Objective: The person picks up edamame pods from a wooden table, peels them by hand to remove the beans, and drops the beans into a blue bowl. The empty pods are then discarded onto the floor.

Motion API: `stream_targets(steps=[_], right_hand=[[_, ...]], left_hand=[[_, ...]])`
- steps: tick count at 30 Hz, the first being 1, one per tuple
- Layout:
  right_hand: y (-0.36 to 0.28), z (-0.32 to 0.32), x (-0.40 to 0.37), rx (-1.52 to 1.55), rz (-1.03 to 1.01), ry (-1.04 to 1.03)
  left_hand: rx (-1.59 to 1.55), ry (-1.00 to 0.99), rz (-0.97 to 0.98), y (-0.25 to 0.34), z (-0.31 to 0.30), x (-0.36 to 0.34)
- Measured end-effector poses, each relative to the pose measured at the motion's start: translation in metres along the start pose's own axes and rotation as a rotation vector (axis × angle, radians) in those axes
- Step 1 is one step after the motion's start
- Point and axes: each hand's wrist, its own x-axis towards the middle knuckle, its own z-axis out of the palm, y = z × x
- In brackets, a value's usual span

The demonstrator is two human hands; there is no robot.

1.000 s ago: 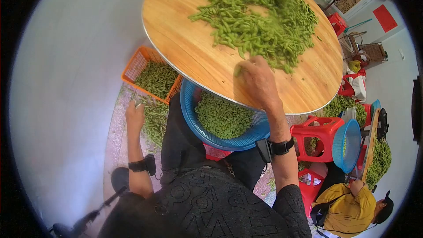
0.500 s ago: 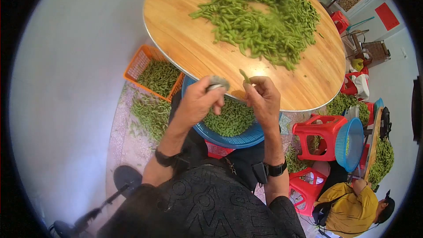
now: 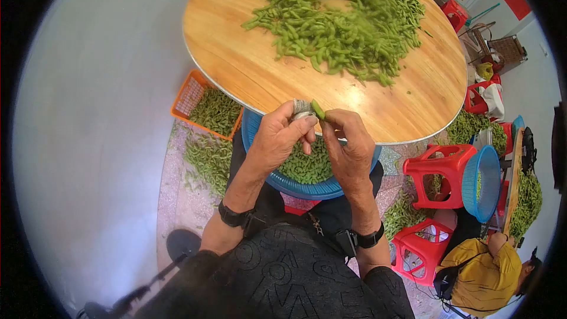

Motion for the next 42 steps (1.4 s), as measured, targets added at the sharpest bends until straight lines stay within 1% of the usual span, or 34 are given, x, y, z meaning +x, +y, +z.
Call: stream_targets(steps=[7,12,18,24,26,29,32,36,42], right_hand=[[-0.001,-0.002,-0.002,-0.045,0.029,0.017],[0.000,-0.004,-0.003,-0.060,-0.026,0.029],[-0.009,-0.007,-0.002,-0.036,0.019,0.022],[-0.014,-0.012,-0.002,-0.016,0.029,0.021],[-0.017,-0.017,-0.001,-0.013,0.043,0.014],[-0.020,-0.018,0.000,-0.005,0.051,0.010],[-0.020,-0.017,-0.001,-0.025,0.034,0.018],[-0.022,-0.018,-0.001,-0.062,0.012,0.021],[-0.023,-0.019,0.000,-0.052,0.031,0.015]], left_hand=[[0.023,-0.011,-0.003,0.000,0.003,-0.001],[0.044,-0.013,-0.007,-0.002,0.004,0.000],[-0.002,-0.012,0.016,-0.005,0.006,-0.004],[0.058,-0.020,0.015,0.005,0.008,-0.007],[0.125,0.007,-0.023,0.008,0.006,-0.009],[0.077,-0.035,-0.018,0.012,0.009,-0.010],[0.029,-0.035,-0.035,0.014,0.010,-0.010],[0.022,-0.042,-0.044,0.014,0.010,-0.010],[0.003,-0.061,-0.041,0.014,0.008,-0.011]])
